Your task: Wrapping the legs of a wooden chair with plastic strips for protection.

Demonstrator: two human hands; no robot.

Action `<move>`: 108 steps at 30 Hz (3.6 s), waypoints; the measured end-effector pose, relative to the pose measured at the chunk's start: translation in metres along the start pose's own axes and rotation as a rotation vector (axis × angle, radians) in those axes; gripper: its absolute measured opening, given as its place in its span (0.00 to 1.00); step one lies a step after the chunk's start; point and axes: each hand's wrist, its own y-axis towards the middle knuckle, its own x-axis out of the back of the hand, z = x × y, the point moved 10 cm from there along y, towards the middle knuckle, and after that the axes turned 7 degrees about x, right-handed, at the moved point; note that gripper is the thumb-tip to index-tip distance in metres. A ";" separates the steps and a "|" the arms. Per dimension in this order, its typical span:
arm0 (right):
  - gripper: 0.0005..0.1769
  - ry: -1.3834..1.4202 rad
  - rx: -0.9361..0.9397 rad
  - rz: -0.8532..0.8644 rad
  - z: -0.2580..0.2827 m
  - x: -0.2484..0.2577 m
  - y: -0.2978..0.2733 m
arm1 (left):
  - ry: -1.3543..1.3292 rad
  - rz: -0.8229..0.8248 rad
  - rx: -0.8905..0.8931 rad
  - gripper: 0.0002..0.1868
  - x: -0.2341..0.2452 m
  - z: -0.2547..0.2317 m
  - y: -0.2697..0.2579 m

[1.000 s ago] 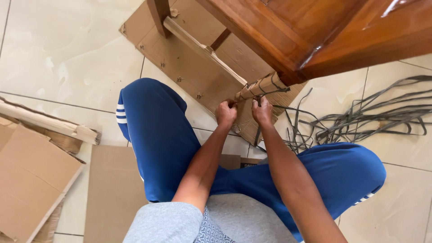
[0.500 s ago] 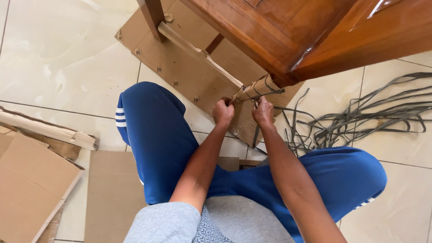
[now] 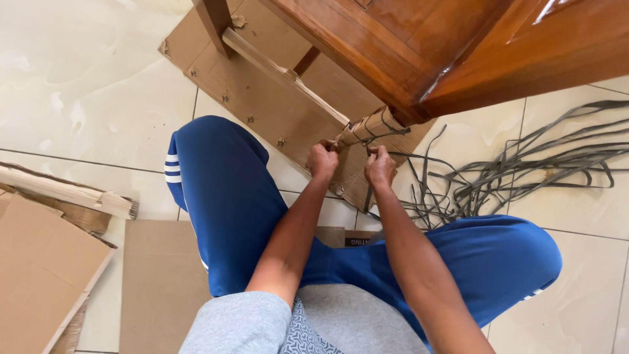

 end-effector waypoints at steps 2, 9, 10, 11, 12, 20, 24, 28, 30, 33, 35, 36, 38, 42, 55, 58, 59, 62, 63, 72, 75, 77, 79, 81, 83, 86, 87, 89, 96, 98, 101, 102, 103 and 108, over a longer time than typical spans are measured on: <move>0.11 -0.002 -0.012 -0.019 -0.003 -0.008 -0.009 | 0.000 0.010 -0.003 0.10 -0.010 0.008 0.004; 0.12 0.117 0.180 -0.079 0.022 -0.018 -0.026 | 0.055 -0.012 -0.221 0.12 -0.029 0.013 0.018; 0.12 0.126 0.228 -0.090 0.026 -0.018 -0.026 | 0.071 0.017 -0.195 0.12 -0.024 0.007 0.015; 0.12 0.128 0.223 -0.096 0.029 -0.013 -0.025 | 0.076 0.021 -0.201 0.12 -0.017 -0.004 0.011; 0.11 0.105 0.266 -0.064 0.037 -0.013 -0.027 | 0.085 0.054 -0.138 0.13 -0.012 -0.007 0.009; 0.07 0.142 0.224 0.060 0.043 -0.019 -0.030 | -0.202 0.297 0.002 0.13 -0.030 0.007 0.008; 0.05 0.166 0.292 0.006 0.043 -0.022 -0.033 | -0.078 0.240 0.076 0.14 -0.008 -0.004 -0.008; 0.07 0.138 0.283 0.032 0.040 -0.024 -0.030 | 0.055 0.139 -0.016 0.14 -0.001 -0.011 -0.009; 0.08 0.128 0.281 0.038 0.038 -0.028 -0.027 | 0.067 0.101 -0.079 0.14 -0.006 -0.007 -0.002; 0.09 0.138 0.302 0.081 0.050 -0.024 -0.030 | 0.074 0.062 -0.111 0.15 -0.011 0.002 0.005; 0.09 0.157 0.322 0.107 0.054 -0.026 -0.030 | 0.072 0.066 -0.090 0.17 -0.011 0.005 0.009; 0.11 0.151 0.373 0.095 0.054 -0.027 -0.029 | 0.068 0.063 -0.070 0.17 -0.010 0.003 0.009; 0.12 0.141 0.419 0.076 0.059 -0.020 -0.033 | 0.066 0.067 -0.056 0.17 -0.006 -0.005 0.003; 0.09 0.284 0.306 0.101 0.053 -0.016 -0.037 | 0.057 0.116 -0.059 0.16 -0.001 -0.019 -0.009; 0.07 0.371 0.108 0.150 0.041 -0.033 -0.050 | -0.428 0.465 0.322 0.08 -0.028 0.011 -0.015; 0.07 0.478 0.061 0.211 0.033 -0.051 -0.046 | -0.421 0.521 0.413 0.06 -0.033 0.015 -0.019; 0.07 0.477 0.063 0.214 0.033 -0.053 -0.045 | -0.424 0.518 0.415 0.06 -0.037 0.022 -0.014; 0.09 0.590 0.038 0.281 0.031 -0.067 -0.041 | -0.301 0.538 0.389 0.09 -0.056 0.046 0.005; 0.09 0.499 0.021 0.319 0.025 -0.074 -0.039 | -0.407 0.554 0.338 0.09 -0.066 0.048 0.012; 0.10 0.396 0.113 -0.062 0.022 -0.041 -0.010 | -0.177 0.304 0.046 0.12 -0.014 0.001 -0.004; 0.12 0.665 -0.015 0.022 -0.013 -0.089 0.001 | -0.261 0.342 0.038 0.11 -0.038 0.025 0.012; 0.13 0.870 -0.227 0.097 -0.025 -0.111 -0.003 | -0.325 0.365 0.020 0.11 -0.038 0.023 0.010; 0.14 1.026 -0.402 0.196 -0.008 -0.110 -0.016 | -0.172 0.338 0.085 0.12 -0.015 0.007 -0.009; 0.14 1.034 -0.472 0.186 -0.016 -0.123 -0.014 | -0.205 0.352 0.054 0.11 -0.022 0.015 -0.007; 0.14 1.038 -0.543 0.176 -0.019 -0.129 -0.015 | -0.238 0.365 0.025 0.11 -0.026 0.019 -0.005; 0.11 1.104 -0.524 0.147 -0.018 -0.132 -0.017 | -0.207 0.333 0.021 0.11 -0.028 0.028 0.001; 0.09 1.114 -0.454 0.117 -0.021 -0.135 -0.013 | -0.238 0.325 -0.039 0.10 -0.030 0.028 0.006; 0.08 1.122 -0.382 0.086 -0.019 -0.134 -0.010 | -0.271 0.318 -0.099 0.10 -0.037 0.030 0.014; 0.09 0.815 -0.053 0.088 -0.011 -0.113 -0.001 | -0.087 0.225 -0.018 0.08 -0.007 0.003 -0.002; 0.11 0.510 0.103 0.014 0.011 -0.079 -0.002 | 0.056 0.198 -0.046 0.10 0.000 -0.006 -0.008; 0.14 0.285 0.027 0.091 0.033 -0.055 -0.014 | -0.017 0.144 -0.162 0.11 0.004 -0.011 -0.011; 0.13 0.316 0.030 0.083 0.037 -0.051 -0.015 | -0.030 0.139 -0.189 0.12 0.005 -0.014 -0.013; 0.12 0.346 0.033 0.075 0.041 -0.048 -0.017 | -0.043 0.133 -0.216 0.12 0.006 -0.016 -0.015; 0.06 0.245 0.312 -0.032 0.069 -0.029 -0.027 | 0.008 0.151 -0.175 0.11 0.016 -0.025 -0.027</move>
